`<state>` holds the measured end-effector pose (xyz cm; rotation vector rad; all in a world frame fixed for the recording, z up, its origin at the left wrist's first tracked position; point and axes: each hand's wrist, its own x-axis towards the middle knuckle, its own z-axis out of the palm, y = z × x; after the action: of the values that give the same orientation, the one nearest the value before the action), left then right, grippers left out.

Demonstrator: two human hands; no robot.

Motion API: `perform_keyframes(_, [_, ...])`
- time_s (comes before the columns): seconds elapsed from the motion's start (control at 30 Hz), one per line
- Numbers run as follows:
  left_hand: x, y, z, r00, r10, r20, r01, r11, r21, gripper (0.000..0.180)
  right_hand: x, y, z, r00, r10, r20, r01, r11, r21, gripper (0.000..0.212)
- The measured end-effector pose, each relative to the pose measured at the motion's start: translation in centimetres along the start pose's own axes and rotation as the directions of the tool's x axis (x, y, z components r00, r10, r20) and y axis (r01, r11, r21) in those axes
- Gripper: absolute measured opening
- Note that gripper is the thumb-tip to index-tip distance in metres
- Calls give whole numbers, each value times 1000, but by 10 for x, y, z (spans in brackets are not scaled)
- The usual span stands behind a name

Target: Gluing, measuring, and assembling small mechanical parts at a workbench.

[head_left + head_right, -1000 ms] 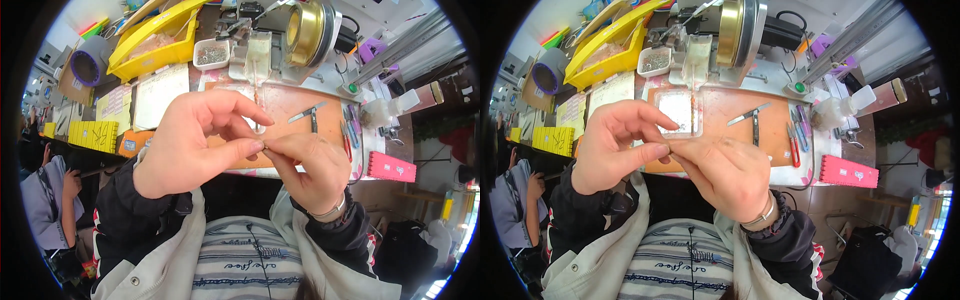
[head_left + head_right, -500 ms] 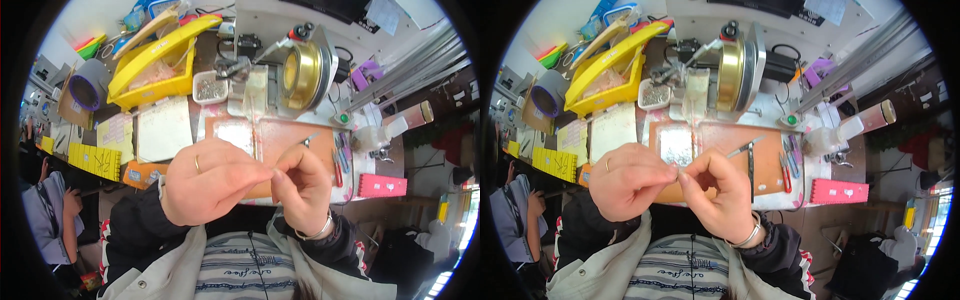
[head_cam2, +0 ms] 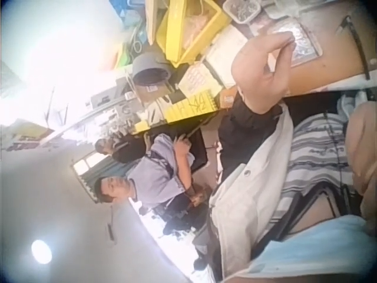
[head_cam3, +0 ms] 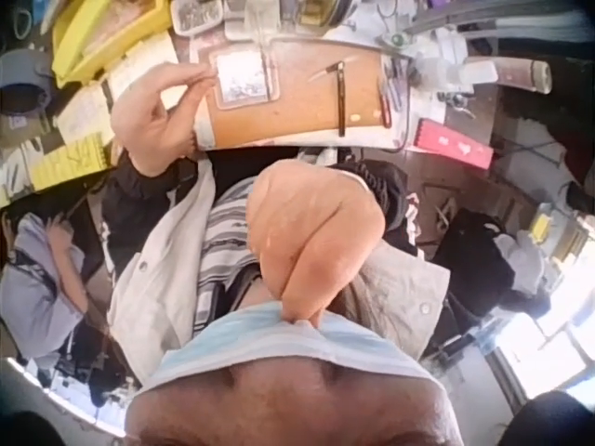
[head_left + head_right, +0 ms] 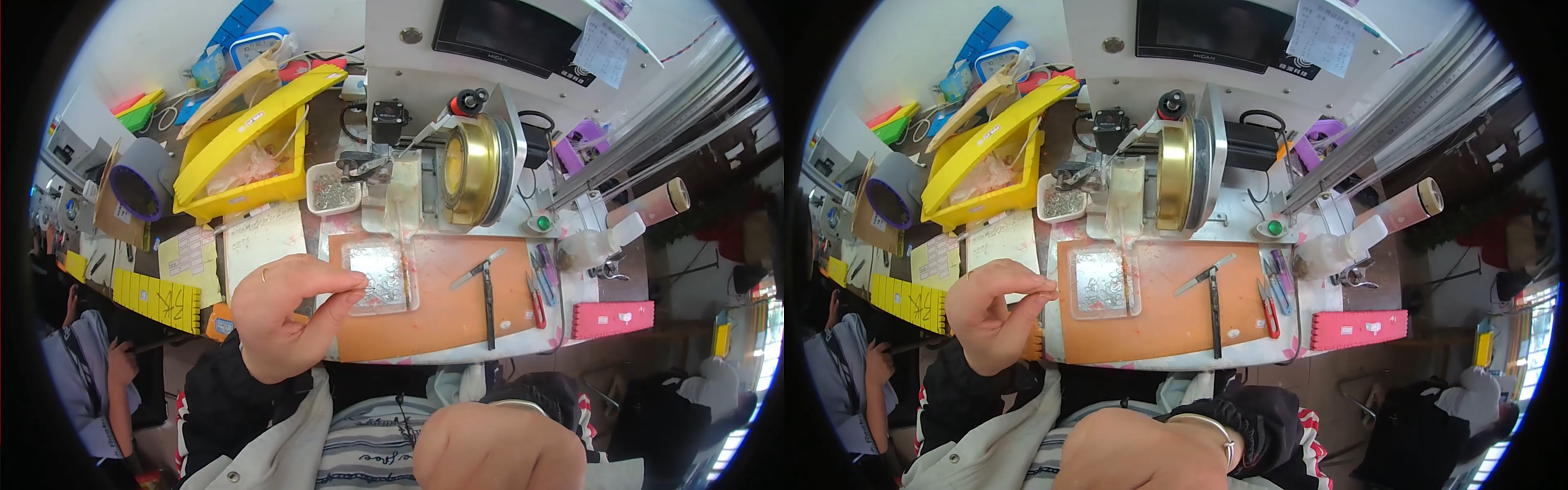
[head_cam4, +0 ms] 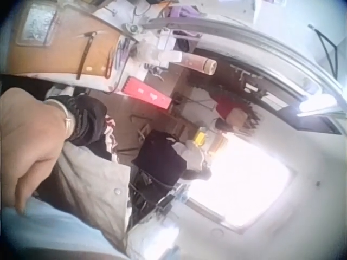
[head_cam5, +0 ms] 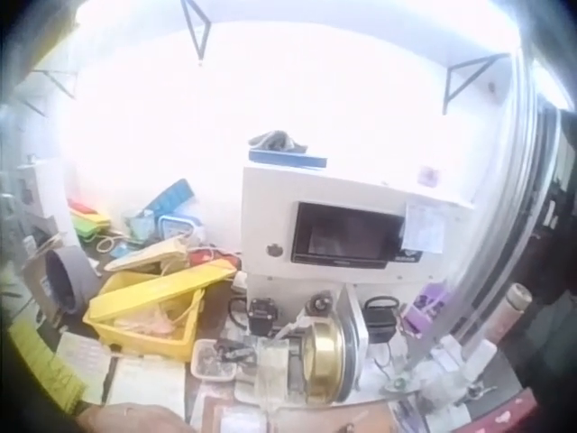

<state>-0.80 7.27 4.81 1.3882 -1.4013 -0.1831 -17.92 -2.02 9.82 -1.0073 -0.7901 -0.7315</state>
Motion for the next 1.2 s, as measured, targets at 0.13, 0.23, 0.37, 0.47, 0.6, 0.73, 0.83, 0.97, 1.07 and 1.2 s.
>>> perform_keyframes(0.13, [0, 1, -2, 997, -53, -51, 52, 998, -19, 22, -14, 8, 11, 994, 4, -106, -11, 998, -59, 20])
perform_keyframes(0.23, [1, -3, -3, 994, -94, -61, 90, 994, -65, 21, -18, -3, 2, 928, 208, -311, -255, 959, -121, 9])
perform_keyframes(0.37, [5, 7, 7, 956, -224, -191, 192, 966, -173, 21, -22, 15, -21, 488, 369, -791, -717, 686, -123, 11])
perform_keyframes(0.47, [11, 8, 3, 993, -73, -94, 79, 995, 60, 25, -32, 31, -35, 517, 388, -763, -820, 482, -311, 12])
perform_keyframes(0.6, [10, 1, 1, 999, -28, 25, 26, 997, 79, 36, -30, 35, -44, 561, 356, -747, -805, 444, -393, 11])
perform_keyframes(0.73, [12, -7, 6, 999, 22, 43, -26, 995, 98, 43, -33, 41, -51, 715, 235, -659, -698, 301, -650, 10])
perform_keyframes(0.83, [21, -8, 11, 998, 63, -13, -61, 992, 108, 38, -32, 43, -56, 661, 246, -709, -748, 300, -592, 11])
perform_keyframes(0.97, [34, -13, 9, 986, 114, 122, -136, 972, 190, 32, -30, 43, -64, 531, 345, -774, -841, 326, -432, 9])
perform_keyframes(1.07, [35, -23, 14, 984, 174, 35, -177, 961, 214, 26, -29, 48, -70, 404, 456, -793, -857, 493, -153, 10])
perform_keyframes(1.2, [39, -34, 5, 991, 133, -3, -129, 963, 238, 28, -27, 67, -73, 263, 485, -834, -681, 706, 196, 12])
